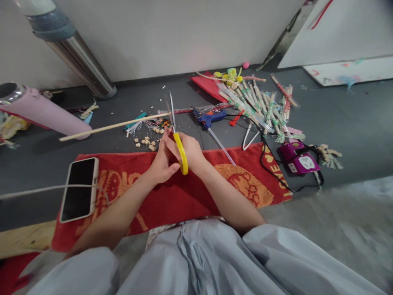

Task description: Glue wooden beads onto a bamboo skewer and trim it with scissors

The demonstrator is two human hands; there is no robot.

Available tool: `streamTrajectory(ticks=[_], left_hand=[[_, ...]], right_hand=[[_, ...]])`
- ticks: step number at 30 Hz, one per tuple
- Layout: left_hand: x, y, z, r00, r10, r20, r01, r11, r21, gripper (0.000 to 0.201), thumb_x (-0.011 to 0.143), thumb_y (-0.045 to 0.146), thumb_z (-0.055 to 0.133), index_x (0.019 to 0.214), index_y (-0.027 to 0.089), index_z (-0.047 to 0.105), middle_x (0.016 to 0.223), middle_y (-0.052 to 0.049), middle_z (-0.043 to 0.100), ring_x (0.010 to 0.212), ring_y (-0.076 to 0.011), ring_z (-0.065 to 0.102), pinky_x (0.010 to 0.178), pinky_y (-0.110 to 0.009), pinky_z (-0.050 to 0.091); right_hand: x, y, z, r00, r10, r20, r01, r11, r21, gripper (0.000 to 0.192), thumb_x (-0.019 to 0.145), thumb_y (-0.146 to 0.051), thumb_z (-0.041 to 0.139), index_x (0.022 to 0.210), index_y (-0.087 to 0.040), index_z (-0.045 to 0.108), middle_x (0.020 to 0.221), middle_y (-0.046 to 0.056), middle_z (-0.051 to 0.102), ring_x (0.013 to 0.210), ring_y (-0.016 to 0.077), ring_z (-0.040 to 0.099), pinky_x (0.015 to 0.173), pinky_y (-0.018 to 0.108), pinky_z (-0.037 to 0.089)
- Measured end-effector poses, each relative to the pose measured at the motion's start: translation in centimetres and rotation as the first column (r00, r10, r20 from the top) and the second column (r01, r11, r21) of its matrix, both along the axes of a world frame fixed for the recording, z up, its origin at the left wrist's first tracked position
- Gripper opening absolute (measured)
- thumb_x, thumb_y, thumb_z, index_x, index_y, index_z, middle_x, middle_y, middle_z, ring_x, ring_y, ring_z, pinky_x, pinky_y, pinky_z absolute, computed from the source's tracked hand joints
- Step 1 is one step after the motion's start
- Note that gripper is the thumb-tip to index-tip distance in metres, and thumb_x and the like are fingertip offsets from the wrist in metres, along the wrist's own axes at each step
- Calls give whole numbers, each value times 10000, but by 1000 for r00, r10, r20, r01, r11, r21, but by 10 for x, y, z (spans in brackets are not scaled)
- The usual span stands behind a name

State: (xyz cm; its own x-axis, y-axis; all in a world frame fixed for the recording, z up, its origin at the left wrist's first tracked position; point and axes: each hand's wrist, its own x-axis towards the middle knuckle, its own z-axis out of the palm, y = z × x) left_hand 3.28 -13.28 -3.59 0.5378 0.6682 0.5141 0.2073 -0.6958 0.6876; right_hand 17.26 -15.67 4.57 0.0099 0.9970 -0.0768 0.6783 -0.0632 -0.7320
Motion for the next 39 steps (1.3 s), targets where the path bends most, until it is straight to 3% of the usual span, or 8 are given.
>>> streamTrajectory(ticks=[5, 8, 11, 13, 21, 25, 32, 39], left_hand=[[0, -5, 24, 979, 183, 87, -200, 947, 250, 581, 951, 549, 283, 1450, 253, 283, 1381, -153, 491, 1305, -254, 494, 1041, -454, 453], [-1, -7, 39, 956, 274, 105, -290, 826, 484, 367, 897, 281, 488, 1261, 235, 498, 1135, -105, 632, 1110, -230, 592, 982, -436, 464], [-2, -7, 46, 942, 323, 91, -302, 700, 647, 361, 828, 178, 545, 1185, 233, 555, 1089, -80, 664, 1096, -240, 598, 954, -434, 461], [-2, -5, 46, 936, 343, 75, -301, 675, 674, 367, 818, 152, 539, 1177, 225, 557, 1101, -82, 668, 1133, -247, 590, 957, -439, 466], [-7, 9, 35, 885, 465, -33, -392, 781, 487, 381, 934, 264, 433, 1301, 171, 480, 1290, -151, 596, 1271, -247, 531, 1080, -468, 417], [-9, 11, 31, 879, 470, -76, -425, 847, 318, 344, 955, 324, 448, 1247, 173, 550, 1152, -114, 689, 1094, -211, 643, 979, -376, 495], [-12, 12, 37, 850, 521, -75, -498, 842, 206, 279, 947, 340, 460, 933, 187, 693, 891, -34, 751, 843, -145, 695, 799, -259, 546], [-13, 13, 42, 877, 479, 15, -474, 862, 181, 253, 923, 272, 493, 987, 173, 717, 792, -19, 759, 748, -133, 705, 743, -239, 561]], right_hand=[[8, -1, 0, 999, -41, 20, 39, 995, 90, 316, 930, -445, 441, 992, -182, 604, 962, 80, 728, 874, 221, 680, 706, 281, 412], [18, -1, 4, 994, -53, 95, 46, 996, 75, 312, 932, -433, 433, 994, -175, 598, 977, 94, 727, 887, 232, 680, 707, 285, 403], [30, 1, 6, 978, -81, 192, 71, 996, 62, 316, 935, -438, 422, 963, -178, 599, 933, 97, 725, 846, 235, 675, 673, 284, 387], [36, 1, 7, 958, -109, 265, 90, 992, 85, 311, 925, -436, 446, 969, -171, 602, 933, 111, 722, 831, 238, 668, 672, 286, 390], [50, -2, 3, 908, -166, 385, 80, 970, 229, 396, 906, -407, 481, 1162, -121, 580, 1030, 146, 702, 940, 281, 656, 825, 376, 477], [53, -3, -2, 916, -146, 374, 41, 961, 274, 475, 924, -485, 438, 1195, -113, 557, 1040, 164, 689, 973, 302, 642, 867, 427, 478], [52, -5, -1, 946, -73, 317, -37, 945, 326, 577, 937, -601, 343, 1181, -123, 554, 1094, 174, 671, 1013, 310, 615, 918, 463, 473], [50, -4, -1, 969, -76, 235, -25, 916, 399, 636, 912, -661, 351, 1177, -110, 526, 1164, 170, 632, 1109, 304, 580, 1005, 441, 443]])
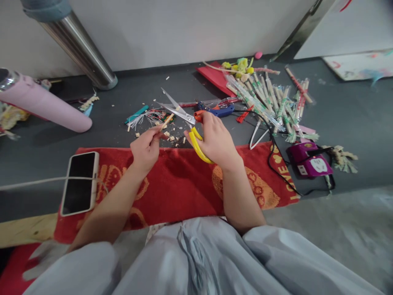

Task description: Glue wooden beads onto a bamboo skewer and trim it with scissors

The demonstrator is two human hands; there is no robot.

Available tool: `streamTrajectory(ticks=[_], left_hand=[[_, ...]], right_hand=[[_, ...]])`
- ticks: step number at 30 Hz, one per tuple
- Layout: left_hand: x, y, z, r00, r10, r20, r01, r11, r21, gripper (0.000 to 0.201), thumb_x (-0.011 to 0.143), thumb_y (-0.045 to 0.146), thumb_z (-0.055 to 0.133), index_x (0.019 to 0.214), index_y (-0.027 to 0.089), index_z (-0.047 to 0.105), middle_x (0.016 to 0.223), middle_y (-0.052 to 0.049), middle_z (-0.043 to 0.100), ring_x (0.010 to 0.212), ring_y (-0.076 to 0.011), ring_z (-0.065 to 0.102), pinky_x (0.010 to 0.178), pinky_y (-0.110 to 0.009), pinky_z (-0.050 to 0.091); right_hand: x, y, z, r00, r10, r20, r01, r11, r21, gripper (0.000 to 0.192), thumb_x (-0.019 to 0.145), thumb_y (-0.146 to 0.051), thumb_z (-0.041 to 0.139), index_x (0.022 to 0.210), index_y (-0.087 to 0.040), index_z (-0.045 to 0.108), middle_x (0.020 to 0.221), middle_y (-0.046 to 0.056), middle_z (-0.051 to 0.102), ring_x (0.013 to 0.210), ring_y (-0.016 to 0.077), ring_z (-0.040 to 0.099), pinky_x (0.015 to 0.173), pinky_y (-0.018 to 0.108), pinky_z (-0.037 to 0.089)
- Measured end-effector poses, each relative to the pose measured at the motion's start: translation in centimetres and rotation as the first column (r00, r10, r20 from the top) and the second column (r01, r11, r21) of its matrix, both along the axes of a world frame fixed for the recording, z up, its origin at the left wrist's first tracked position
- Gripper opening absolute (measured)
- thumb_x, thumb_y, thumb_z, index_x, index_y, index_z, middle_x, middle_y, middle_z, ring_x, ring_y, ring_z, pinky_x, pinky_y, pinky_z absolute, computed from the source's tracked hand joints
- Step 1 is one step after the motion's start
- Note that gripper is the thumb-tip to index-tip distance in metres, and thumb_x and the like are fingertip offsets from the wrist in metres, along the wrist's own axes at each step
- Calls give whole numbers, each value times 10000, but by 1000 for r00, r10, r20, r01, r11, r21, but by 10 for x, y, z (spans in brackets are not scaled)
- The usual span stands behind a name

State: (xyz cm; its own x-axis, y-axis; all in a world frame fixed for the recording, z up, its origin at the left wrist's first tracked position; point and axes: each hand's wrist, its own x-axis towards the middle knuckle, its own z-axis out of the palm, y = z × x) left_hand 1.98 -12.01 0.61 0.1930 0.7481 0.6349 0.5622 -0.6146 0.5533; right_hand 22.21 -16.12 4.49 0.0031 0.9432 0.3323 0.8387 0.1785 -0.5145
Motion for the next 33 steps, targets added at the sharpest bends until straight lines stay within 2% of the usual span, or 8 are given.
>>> streamTrajectory(ticks=[5, 11, 17, 20, 27, 30, 33], left_hand=[[1, -2, 3, 999, -46, -29, 43, 995, -87, 314, 935, 286, 463, 832, 201, 747, 840, -24, 768, 758, -137, 706, 734, -247, 562], [2, -2, 0, 998, -49, -33, 45, 992, -121, 298, 927, 276, 467, 962, 212, 756, 873, -20, 778, 740, -134, 705, 728, -251, 561], [1, 0, -2, 996, -28, -83, 23, 998, -67, 340, 914, 246, 445, 787, 208, 759, 1021, -25, 772, 803, -133, 726, 744, -244, 563], [1, 1, -3, 995, -28, -95, 26, 999, -28, 341, 911, 234, 440, 768, 207, 748, 1049, -25, 767, 811, -131, 730, 733, -243, 557], [1, 3, -2, 997, -18, -81, 20, 1000, 23, 304, 908, 237, 464, 763, 203, 730, 960, -33, 779, 816, -139, 727, 735, -249, 551], [0, 4, -3, 998, 14, -64, -13, 1000, 26, 265, 908, 266, 490, 862, 215, 745, 832, -24, 771, 777, -137, 713, 735, -256, 548], [-1, 6, -5, 1000, 15, -25, -14, 999, 47, 241, 903, 270, 515, 958, 228, 746, 805, -16, 762, 764, -137, 702, 742, -268, 550]], right_hand=[[-2, 1, -2, 999, 38, -24, -38, 999, 9, 644, 890, -690, 366, 1174, -128, 501, 1157, 172, 613, 1116, 307, 568, 998, 459, 448], [0, 1, -2, 999, 41, -9, -41, 999, -25, 641, 887, -686, 381, 1184, -130, 496, 1174, 183, 604, 1132, 304, 558, 1003, 447, 438], [1, 2, -2, 1000, 29, -2, -29, 999, -32, 620, 892, -687, 362, 1157, -146, 507, 1167, 185, 615, 1105, 309, 566, 986, 460, 444], [0, 2, -2, 1000, 26, 0, -26, 999, -43, 634, 893, -687, 363, 1157, -131, 512, 1165, 188, 617, 1100, 308, 573, 986, 454, 442], [-1, 2, -3, 1000, 14, -26, -15, 999, -29, 645, 891, -697, 354, 1154, -133, 523, 1159, 186, 628, 1110, 313, 576, 988, 469, 442], [0, 3, -5, 1000, 7, -27, -8, 1000, -23, 665, 883, -717, 349, 1147, -133, 526, 1151, 183, 632, 1103, 314, 582, 987, 473, 445], [0, 3, -6, 1000, 5, -21, -5, 1000, -22, 670, 879, -727, 348, 1146, -139, 525, 1142, 179, 635, 1083, 306, 593, 981, 471, 452]])
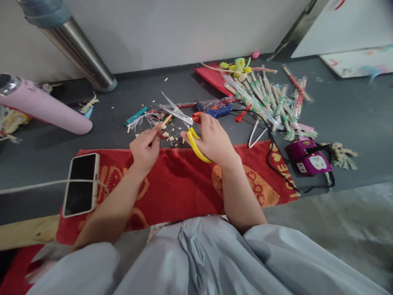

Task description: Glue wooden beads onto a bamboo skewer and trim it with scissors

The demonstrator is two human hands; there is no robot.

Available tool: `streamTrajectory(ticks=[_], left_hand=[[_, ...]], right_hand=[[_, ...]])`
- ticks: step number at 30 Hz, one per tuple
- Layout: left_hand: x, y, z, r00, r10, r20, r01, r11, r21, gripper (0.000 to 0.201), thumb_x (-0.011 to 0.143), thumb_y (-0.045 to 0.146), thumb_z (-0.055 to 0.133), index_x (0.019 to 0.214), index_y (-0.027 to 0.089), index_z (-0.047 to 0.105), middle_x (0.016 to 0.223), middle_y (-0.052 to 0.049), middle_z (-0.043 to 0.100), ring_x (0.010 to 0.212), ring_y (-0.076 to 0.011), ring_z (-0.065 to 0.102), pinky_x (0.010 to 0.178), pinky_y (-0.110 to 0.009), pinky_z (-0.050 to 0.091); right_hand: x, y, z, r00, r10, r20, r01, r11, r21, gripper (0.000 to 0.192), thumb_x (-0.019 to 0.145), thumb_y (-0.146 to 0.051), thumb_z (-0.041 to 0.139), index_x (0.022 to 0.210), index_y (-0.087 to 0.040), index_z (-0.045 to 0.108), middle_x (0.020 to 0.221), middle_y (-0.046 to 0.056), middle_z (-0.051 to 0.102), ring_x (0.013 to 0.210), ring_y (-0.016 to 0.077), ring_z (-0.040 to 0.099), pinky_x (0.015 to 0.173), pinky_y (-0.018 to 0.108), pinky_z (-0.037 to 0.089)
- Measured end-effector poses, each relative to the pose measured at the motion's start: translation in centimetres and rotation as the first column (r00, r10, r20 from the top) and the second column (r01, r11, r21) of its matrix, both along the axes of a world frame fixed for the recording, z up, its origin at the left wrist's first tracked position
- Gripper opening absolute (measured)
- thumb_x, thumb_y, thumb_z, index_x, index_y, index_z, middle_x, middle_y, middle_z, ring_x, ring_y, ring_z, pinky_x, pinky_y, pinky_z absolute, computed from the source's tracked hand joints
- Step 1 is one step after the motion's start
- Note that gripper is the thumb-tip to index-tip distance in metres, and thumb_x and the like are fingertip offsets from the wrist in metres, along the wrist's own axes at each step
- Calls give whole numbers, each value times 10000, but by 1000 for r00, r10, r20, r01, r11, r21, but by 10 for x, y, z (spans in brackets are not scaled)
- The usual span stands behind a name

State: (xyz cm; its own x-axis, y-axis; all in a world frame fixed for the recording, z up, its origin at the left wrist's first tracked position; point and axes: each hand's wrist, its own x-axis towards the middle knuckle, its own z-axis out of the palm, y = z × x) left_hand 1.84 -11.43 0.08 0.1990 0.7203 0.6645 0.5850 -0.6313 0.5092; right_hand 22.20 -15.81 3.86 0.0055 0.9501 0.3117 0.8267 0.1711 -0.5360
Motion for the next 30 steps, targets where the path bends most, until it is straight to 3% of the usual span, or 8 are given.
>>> streamTrajectory(ticks=[16, 25, 30], left_hand=[[-1, 2, -2, 1000, -10, -13, 9, 999, -40, 273, 909, 273, 503, 1013, 226, 751, 810, -17, 758, 773, -134, 695, 762, -263, 541], [-1, 1, -3, 999, -40, -22, 42, 997, 60, 280, 917, 212, 496, 1048, 208, 742, 775, -15, 741, 759, -121, 683, 753, -245, 526], [-2, 2, -1, 995, -73, -66, 81, 987, 138, 289, 932, 216, 495, 1103, 203, 727, 744, -17, 734, 722, -116, 679, 699, -228, 510]], right_hand=[[0, -1, 1, 1000, 22, -13, -22, 999, -30, 674, 878, -738, 337, 1116, -138, 531, 1085, 168, 648, 986, 277, 609, 918, 445, 476], [0, 0, 0, 1000, 9, 15, -8, 998, -58, 729, 863, -756, 340, 1141, -108, 525, 1139, 192, 631, 1077, 305, 592, 979, 457, 451], [-1, -1, 1, 999, 10, 39, -6, 993, -116, 706, 868, -761, 313, 1081, -124, 530, 1074, 176, 630, 1010, 288, 603, 929, 436, 459]])
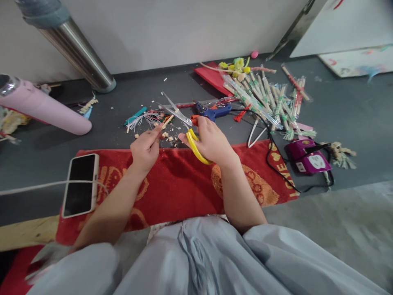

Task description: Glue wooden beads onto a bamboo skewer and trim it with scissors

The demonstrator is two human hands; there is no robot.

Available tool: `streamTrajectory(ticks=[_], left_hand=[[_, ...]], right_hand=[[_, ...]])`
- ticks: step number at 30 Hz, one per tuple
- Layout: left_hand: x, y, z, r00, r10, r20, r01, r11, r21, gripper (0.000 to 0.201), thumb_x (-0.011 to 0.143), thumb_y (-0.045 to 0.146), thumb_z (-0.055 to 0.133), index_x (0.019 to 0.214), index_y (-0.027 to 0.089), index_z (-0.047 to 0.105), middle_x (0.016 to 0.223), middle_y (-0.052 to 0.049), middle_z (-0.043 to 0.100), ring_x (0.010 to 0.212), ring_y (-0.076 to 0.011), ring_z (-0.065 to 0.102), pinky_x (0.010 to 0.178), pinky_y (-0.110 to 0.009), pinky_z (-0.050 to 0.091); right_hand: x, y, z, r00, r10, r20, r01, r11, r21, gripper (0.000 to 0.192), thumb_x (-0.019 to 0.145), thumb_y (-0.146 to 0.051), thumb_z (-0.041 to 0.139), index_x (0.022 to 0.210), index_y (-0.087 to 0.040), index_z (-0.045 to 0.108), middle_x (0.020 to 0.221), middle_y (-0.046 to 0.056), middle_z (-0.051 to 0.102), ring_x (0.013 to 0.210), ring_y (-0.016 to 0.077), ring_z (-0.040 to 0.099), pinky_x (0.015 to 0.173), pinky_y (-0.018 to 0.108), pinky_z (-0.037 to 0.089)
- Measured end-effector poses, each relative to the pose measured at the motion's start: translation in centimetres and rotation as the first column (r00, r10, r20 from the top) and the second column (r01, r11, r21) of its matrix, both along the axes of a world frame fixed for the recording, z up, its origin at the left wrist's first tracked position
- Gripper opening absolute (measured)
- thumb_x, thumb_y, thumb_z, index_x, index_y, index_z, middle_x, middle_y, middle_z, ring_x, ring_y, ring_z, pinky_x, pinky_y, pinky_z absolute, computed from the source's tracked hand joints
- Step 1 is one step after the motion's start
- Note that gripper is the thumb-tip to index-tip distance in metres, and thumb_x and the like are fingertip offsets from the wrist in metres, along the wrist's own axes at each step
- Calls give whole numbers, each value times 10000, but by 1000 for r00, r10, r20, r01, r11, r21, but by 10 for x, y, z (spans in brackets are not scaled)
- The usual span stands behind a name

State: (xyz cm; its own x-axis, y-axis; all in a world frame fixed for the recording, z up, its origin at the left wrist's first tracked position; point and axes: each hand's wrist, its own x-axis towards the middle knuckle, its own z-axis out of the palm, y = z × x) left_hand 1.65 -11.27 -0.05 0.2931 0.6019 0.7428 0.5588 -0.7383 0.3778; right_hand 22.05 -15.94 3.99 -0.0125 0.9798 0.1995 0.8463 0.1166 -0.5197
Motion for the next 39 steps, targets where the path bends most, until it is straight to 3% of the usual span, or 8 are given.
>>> streamTrajectory(ticks=[16, 19, 22, 24, 27, 30, 33, 39], left_hand=[[-2, 1, -1, 999, 43, -23, -43, 999, -27, 281, 943, 267, 495, 1086, 190, 724, 689, -12, 699, 647, -118, 638, 668, -244, 466], [-1, -1, 1, 992, 93, -84, -98, 994, -51, 322, 953, 284, 457, 1152, 185, 689, 802, -49, 720, 767, -157, 657, 774, -295, 472], [0, -7, 5, 979, 170, -110, -162, 983, 84, 353, 919, 283, 488, 1226, 181, 629, 1095, -119, 696, 1056, -238, 629, 963, -402, 420], [3, -14, 8, 984, 146, -101, -125, 974, 187, 347, 886, 276, 526, 1213, 196, 610, 1208, -128, 649, 1152, -262, 589, 1010, -435, 388], [10, -24, 8, 991, -26, -131, 58, 969, 241, 326, 867, 242, 541, 1190, 217, 575, 1146, -99, 661, 1071, -225, 616, 958, -393, 431], [17, -31, 2, 988, -89, -127, 94, 995, 36, 395, 890, 336, 515, 1256, 184, 513, 1177, -133, 633, 1118, -248, 590, 962, -414, 455], [20, -32, -8, 976, -190, -104, 178, 977, -116, 674, 904, 564, 422, 1433, 154, 341, 1380, -201, 500, 1293, -310, 478, 1040, -482, 420], [19, -30, -24, 943, -334, 7, 322, 903, -286, 1020, 771, 771, 481, 1536, 205, 115, 1553, -221, 272, 1458, -362, 266, 1174, -549, 251]], right_hand=[[-12, 1, 18, 991, -109, 77, 122, 973, -197, 518, 902, -594, 446, 1061, -129, 612, 977, 127, 703, 907, 260, 658, 718, 307, 421], [-15, 4, 17, 988, -126, 91, 144, 964, -225, 496, 912, -567, 457, 1077, -125, 608, 1030, 132, 708, 946, 275, 664, 723, 307, 419], [-17, 7, 13, 986, -150, 72, 163, 959, -232, 502, 926, -584, 419, 1017, -130, 612, 1008, 132, 714, 928, 276, 671, 699, 302, 405], [-17, 8, 11, 986, -166, 34, 169, 956, -240, 514, 928, -604, 395, 973, -141, 615, 980, 132, 720, 906, 272, 674, 685, 299, 393], [-19, 7, 11, 980, -188, -62, 167, 952, -256, 507, 929, -611, 384, 905, -163, 620, 924, 115, 727, 881, 255, 675, 683, 292, 380], [-22, 4, 11, 966, -157, -206, 101, 960, -260, 479, 951, -568, 360, 820, -184, 614, 830, 71, 720, 800, 203, 663, 678, 271, 379], [-29, 3, 8, 954, -55, -293, -19, 970, -241, 462, 980, -491, 327, 768, -192, 609, 793, 42, 708, 755, 160, 641, 685, 251, 382], [-42, 3, 8, 987, 110, -119, -141, 945, -294, 398, 993, -423, 329, 955, -190, 649, 962, 76, 721, 872, 186, 656, 669, 253, 375]])
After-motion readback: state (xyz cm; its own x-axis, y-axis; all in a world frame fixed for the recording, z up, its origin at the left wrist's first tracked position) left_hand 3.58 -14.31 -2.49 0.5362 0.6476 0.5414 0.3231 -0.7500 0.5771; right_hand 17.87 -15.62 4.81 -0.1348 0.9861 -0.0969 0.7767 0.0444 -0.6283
